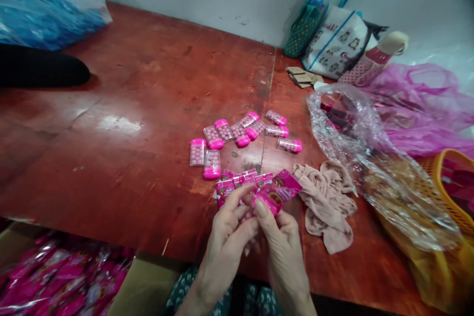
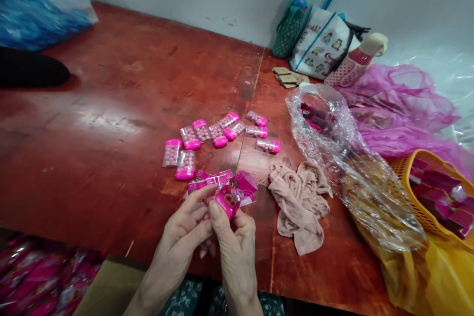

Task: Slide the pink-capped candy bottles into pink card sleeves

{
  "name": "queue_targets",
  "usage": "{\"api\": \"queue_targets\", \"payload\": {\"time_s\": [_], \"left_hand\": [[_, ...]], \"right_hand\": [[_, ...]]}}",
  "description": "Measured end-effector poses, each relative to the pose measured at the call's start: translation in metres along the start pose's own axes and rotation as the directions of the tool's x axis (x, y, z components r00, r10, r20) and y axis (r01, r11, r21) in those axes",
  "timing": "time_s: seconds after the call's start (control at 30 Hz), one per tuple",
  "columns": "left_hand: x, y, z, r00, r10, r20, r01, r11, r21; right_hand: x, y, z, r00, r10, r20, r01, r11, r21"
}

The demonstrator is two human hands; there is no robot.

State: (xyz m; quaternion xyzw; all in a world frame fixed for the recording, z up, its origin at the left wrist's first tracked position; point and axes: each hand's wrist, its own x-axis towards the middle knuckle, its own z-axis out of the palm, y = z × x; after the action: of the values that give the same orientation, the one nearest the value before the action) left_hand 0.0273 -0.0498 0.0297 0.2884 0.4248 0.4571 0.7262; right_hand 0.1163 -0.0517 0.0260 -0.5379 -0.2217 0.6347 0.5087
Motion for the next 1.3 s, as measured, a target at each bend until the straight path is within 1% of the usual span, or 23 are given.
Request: {"api": "queue_targets", "payload": {"time_s": [0.07, 0.1, 0.17, 0.23, 0.3, 0.4, 0.47, 0.53, 0.6, 0.63, 0.7, 0.77, 0.8, 0.9, 0.97, 1.0, 1.07, 1.17, 1.23, 1.3], "left_hand": [[0.006, 0.001, 0.0, 1.0, -0.025, 0.009, 0.025, 0.996, -0.086], [0.008, 0.001, -0.001, 0.999, -0.033, 0.009, 0.034, 0.993, -0.116], [0.01, 0.0, -0.002, 0.999, -0.035, -0.003, 0.035, 0.99, -0.138], [0.01, 0.0, -0.003, 1.0, -0.016, -0.014, 0.014, 0.993, -0.12], [0.008, 0.0, -0.004, 1.0, 0.016, -0.018, -0.018, 0.996, -0.087], [0.007, 0.0, -0.004, 0.998, 0.059, -0.021, -0.06, 0.997, -0.043], [0.008, 0.0, -0.005, 0.996, 0.076, -0.042, -0.077, 0.997, -0.012], [0.011, 0.0, -0.005, 0.994, 0.068, -0.087, -0.07, 0.997, -0.023], [0.015, 0.0, -0.004, 0.987, 0.033, -0.156, -0.05, 0.993, -0.107], [0.017, 0.001, -0.004, 0.98, 0.012, -0.198, -0.045, 0.985, -0.164], [0.02, 0.004, -0.001, 0.958, -0.01, -0.288, -0.07, 0.961, -0.267], [0.023, 0.008, 0.0, 0.937, -0.007, -0.348, -0.118, 0.934, -0.336], [0.024, 0.009, 0.0, 0.933, -0.002, -0.361, -0.138, 0.921, -0.364], [0.026, 0.012, -0.005, 0.934, 0.018, -0.358, -0.168, 0.904, -0.394], [0.027, 0.012, -0.01, 0.944, 0.023, -0.328, -0.152, 0.915, -0.373], [0.028, 0.013, -0.012, 0.95, 0.022, -0.311, -0.139, 0.923, -0.359], [0.028, 0.013, -0.015, 0.956, 0.008, -0.293, -0.113, 0.932, -0.345], [0.026, 0.012, -0.011, 0.94, -0.046, -0.339, -0.093, 0.919, -0.383], [0.022, 0.008, -0.006, 0.924, -0.12, -0.363, -0.055, 0.897, -0.438], [0.017, 0.003, -0.001, 0.918, -0.189, -0.348, 0.001, 0.88, -0.475]], "right_hand": [[-0.001, 0.0, -0.003, 0.999, -0.035, 0.039, 0.034, 0.999, 0.03], [-0.002, 0.0, -0.005, 0.998, -0.065, 0.026, 0.065, 0.998, 0.016], [-0.001, 0.001, -0.009, 0.991, -0.122, -0.056, 0.12, 0.992, -0.049], [0.0, 0.001, -0.013, 0.977, -0.161, -0.142, 0.143, 0.981, -0.129], [0.002, 0.001, -0.013, 0.973, -0.167, -0.16, 0.134, 0.971, -0.199], [0.004, -0.006, -0.012, 0.981, -0.171, -0.088, 0.142, 0.954, -0.265], [0.006, -0.013, -0.01, 0.979, -0.205, -0.006, 0.191, 0.923, -0.335], [0.008, -0.016, -0.009, 0.96, -0.267, 0.09, 0.278, 0.852, -0.443], [0.008, -0.014, -0.008, 0.93, -0.335, 0.15, 0.362, 0.762, -0.537], [0.007, -0.01, -0.007, 0.917, -0.368, 0.155, 0.388, 0.729, -0.564], [0.005, 0.001, -0.003, 0.896, -0.426, 0.127, 0.412, 0.69, -0.595], [0.003, 0.012, 0.002, 0.883, -0.459, 0.099, 0.418, 0.673, -0.61], [0.003, 0.017, 0.004, 0.887, -0.452, 0.094, 0.41, 0.678, -0.61], [0.004, 0.023, 0.009, 0.93, -0.35, 0.11, 0.348, 0.745, -0.569], [0.006, 0.022, 0.009, 0.936, -0.32, 0.145, 0.346, 0.769, -0.538], [0.007, 0.021, 0.008, 0.927, -0.336, 0.167, 0.372, 0.761, -0.532], [0.007, 0.018, 0.007, 0.893, -0.388, 0.229, 0.449, 0.719, -0.531], [0.003, 0.014, 0.007, 0.853, -0.443, 0.277, 0.519, 0.655, -0.549], [-0.002, 0.01, 0.008, 0.851, -0.453, 0.266, 0.516, 0.626, -0.585], [-0.009, 0.008, 0.009, 0.861, -0.458, 0.222, 0.488, 0.617, -0.618]]}}
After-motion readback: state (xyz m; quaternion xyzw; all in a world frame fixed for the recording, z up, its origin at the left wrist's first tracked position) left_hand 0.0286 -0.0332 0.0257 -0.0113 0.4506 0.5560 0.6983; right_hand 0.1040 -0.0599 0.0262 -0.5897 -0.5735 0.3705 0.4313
